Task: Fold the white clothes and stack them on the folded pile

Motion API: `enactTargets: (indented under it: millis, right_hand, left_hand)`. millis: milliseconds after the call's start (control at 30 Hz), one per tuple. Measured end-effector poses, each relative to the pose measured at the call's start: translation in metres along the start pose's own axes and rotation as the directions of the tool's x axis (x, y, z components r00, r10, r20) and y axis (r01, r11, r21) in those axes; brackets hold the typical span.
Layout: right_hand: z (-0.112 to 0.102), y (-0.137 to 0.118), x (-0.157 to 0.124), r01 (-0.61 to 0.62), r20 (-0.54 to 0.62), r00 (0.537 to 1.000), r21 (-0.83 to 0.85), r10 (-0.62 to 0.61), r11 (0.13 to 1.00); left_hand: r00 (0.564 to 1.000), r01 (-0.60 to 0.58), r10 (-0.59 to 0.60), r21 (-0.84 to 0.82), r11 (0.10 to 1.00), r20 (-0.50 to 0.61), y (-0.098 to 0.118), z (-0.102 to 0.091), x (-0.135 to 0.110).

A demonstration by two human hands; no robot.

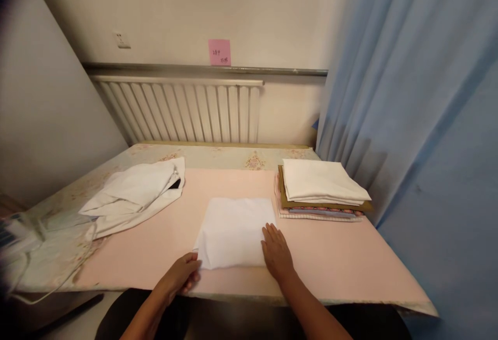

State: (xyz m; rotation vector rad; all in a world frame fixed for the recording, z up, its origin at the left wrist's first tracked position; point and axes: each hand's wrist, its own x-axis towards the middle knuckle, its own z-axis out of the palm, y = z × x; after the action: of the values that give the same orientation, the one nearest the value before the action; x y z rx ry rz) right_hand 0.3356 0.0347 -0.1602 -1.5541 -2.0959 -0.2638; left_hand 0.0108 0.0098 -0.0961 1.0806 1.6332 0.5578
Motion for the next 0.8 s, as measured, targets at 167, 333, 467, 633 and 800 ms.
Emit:
enactTargets:
  millis: [167, 333, 467, 633, 800]
  right_hand:
    - [-0.003, -0.001, 0.000, -0.015, 0.014, 1.000, 0.027, 0.015, 1.000]
    - [-0.003, -0.001, 0.000, -0.027, 0.021, 0.999, 0.046, 0.026, 0.999]
    - [-0.005, -0.002, 0.001, -0.031, 0.031, 0.999, 0.052, 0.029, 0.998]
    - [-0.006, -0.003, 0.001, -0.026, 0.025, 0.999, 0.050, 0.025, 0.998]
    - [-0.007, -0.004, 0.002, -0.026, -0.001, 1.000, 0.057, 0.026, 0.998]
  left_hand:
    - [0.986, 0.107, -0.077, -0.211, 0.972, 0.145, 0.006, -0.002, -0.011]
    - [0.983, 0.133, -0.085, -0.305, 0.943, 0.164, 0.008, 0.006, -0.011]
    - [0.989, 0.138, -0.113, -0.352, 0.926, 0.091, 0.005, 0.012, -0.010]
    - [0.990, 0.141, -0.137, -0.399, 0.906, 0.039, 0.005, 0.013, -0.013]
    - [0.988, 0.139, -0.158, -0.448, 0.883, -0.004, 0.006, 0.012, -0.016]
